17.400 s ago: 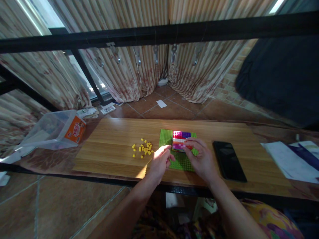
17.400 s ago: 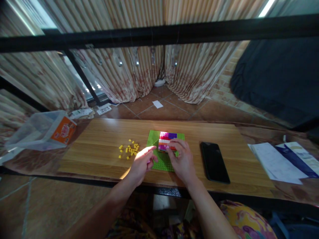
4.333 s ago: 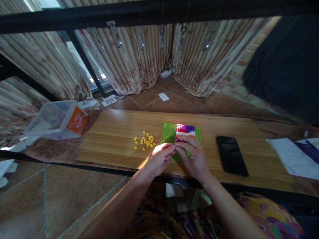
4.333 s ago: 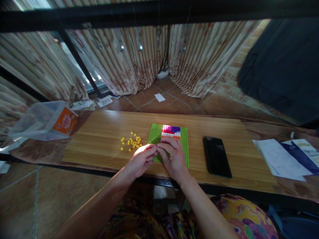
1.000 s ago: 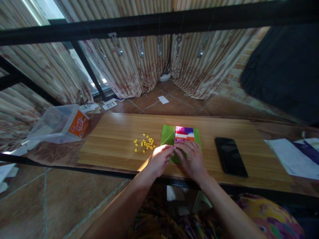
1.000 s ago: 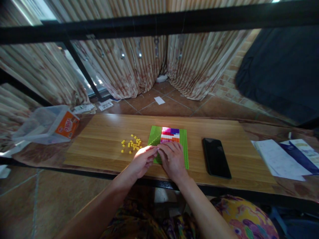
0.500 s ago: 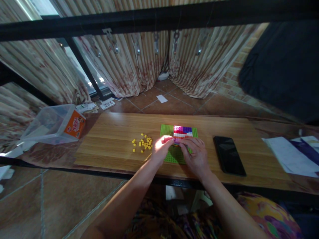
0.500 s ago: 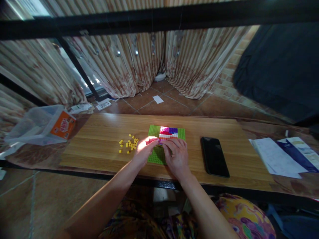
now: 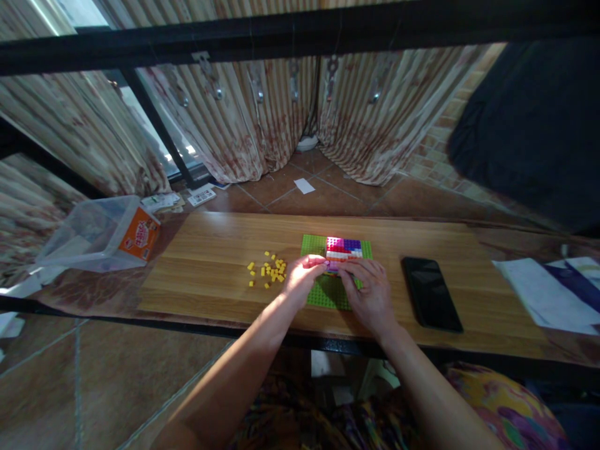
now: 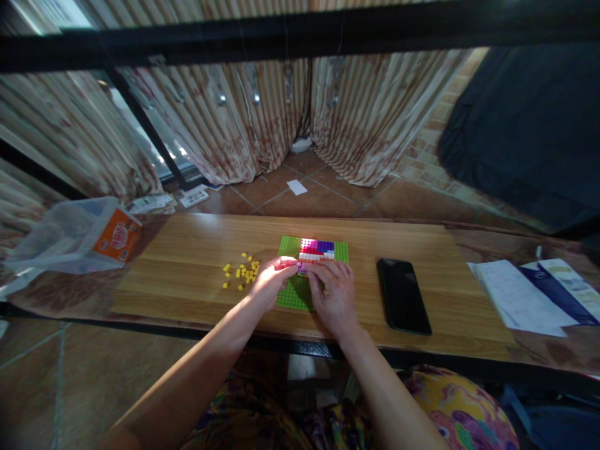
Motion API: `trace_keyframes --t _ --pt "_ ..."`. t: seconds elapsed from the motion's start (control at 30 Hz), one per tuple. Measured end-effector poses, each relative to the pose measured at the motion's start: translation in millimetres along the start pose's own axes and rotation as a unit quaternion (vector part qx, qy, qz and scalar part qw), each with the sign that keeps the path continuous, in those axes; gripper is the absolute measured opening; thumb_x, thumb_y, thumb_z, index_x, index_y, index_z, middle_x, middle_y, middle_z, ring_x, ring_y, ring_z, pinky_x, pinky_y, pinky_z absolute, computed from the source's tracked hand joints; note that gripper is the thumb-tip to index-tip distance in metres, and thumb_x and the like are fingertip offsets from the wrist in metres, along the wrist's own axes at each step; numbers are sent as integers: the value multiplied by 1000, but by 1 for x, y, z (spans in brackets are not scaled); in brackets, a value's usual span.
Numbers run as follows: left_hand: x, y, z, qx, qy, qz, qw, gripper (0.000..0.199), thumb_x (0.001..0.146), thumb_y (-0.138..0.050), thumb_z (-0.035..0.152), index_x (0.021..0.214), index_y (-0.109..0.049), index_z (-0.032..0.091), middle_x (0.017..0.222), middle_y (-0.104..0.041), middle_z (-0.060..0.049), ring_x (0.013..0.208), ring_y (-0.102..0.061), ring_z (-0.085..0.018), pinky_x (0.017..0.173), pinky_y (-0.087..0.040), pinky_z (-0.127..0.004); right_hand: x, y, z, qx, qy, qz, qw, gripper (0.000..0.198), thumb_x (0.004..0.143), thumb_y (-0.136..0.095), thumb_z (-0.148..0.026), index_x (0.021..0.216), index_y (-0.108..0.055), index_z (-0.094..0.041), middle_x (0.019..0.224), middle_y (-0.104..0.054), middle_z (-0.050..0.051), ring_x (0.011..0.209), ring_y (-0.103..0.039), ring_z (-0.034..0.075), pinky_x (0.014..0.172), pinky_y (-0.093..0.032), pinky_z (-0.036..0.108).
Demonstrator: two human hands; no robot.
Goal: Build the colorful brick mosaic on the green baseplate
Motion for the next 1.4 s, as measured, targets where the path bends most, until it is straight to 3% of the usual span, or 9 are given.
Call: trace_keyframes --t 0.43,0.83,1.2,1.4 --pt "5 2 2 88 -133 -10 987 11 65 -67 24 71 -65 16 68 -62 2 68 -54 -11 70 -42 -25 0 -2 1 -2 2 -9 1000 15 89 -55 -26 92 -69 -23 94 -70 3 91 -60 20 84 -41 37" --pt "2 2 4 100 -131 -12 986 11 67 -66 26 72 -66 16 70 -64 1 68 -57 -12 70 -43 -26 -1 -3 1 -5 2 -15 1000 14 89 -55 -26 92 -68 -23 94 -70 3 91 -61 19 85 -41 37" --pt "-9 2 11 232 -208 13 950 18 78 -59 32 77 -68 17 72 -67 -1 67 -58 -13 64 -44 -25 0 -2 1 -2 2 -15 1000 14 89 -55 -26 91 -68 -22 94 -70 3 91 -60 19 85 -41 37" --pt "-16 0 15 238 -264 35 934 17 80 -60 27 86 -73 19 85 -71 -6 79 -62 -17 79 -47 -31 -1 -2 1 -3 2 -11 1000 15 89 -54 -27 91 -69 -23 93 -70 3 90 -60 19 85 -41 37"
Point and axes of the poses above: each hand's wrist, its own x-axis towards the middle knuckle, its own y-axis out of the back of the hand, z = x × y, the point moved 4 cm from there along x, towards the middle knuckle
